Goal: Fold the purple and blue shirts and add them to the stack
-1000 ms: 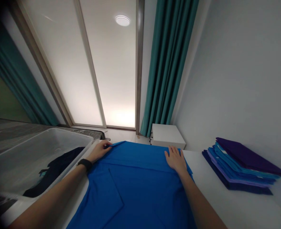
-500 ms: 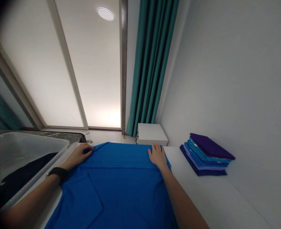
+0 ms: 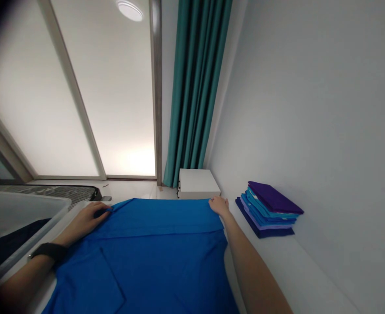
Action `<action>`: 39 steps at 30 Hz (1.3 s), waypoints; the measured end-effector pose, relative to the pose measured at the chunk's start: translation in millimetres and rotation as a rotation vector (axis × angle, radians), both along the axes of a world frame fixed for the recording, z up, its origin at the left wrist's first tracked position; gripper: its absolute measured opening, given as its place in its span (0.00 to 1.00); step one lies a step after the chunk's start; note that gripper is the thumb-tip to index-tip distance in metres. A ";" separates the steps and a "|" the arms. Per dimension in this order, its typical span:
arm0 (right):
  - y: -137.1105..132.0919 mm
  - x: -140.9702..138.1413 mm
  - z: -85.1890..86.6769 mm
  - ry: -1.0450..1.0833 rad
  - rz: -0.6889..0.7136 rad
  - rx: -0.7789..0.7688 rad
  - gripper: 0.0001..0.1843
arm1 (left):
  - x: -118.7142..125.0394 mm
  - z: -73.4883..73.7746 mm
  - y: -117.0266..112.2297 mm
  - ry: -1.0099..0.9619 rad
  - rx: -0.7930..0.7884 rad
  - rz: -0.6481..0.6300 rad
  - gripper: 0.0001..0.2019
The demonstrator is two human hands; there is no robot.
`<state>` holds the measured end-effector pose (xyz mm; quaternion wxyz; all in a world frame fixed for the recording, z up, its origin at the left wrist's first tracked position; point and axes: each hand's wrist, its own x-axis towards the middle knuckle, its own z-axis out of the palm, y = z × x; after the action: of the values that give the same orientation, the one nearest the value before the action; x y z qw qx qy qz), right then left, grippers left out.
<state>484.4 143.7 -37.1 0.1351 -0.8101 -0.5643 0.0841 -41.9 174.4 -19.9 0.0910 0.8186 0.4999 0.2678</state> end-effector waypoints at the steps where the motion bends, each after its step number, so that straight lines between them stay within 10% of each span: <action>1: 2.9 1.6 -1.1 0.026 0.002 0.011 0.14 | 0.5 0.3 -0.4 -0.004 0.002 0.001 0.21; 22: 1.9 1.6 -19.9 0.432 0.142 0.480 0.16 | 5.1 5.4 -9.4 -0.180 -0.062 0.120 0.19; 39: -61.6 0.1 57.9 0.527 0.133 0.458 0.22 | -12.9 58.4 -30.8 -0.399 -0.083 0.232 0.18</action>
<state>484.5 82.1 20.8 0.4484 -0.6707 -0.5659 0.1699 -54.9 143.6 38.5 0.1900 0.6821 0.5735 0.4120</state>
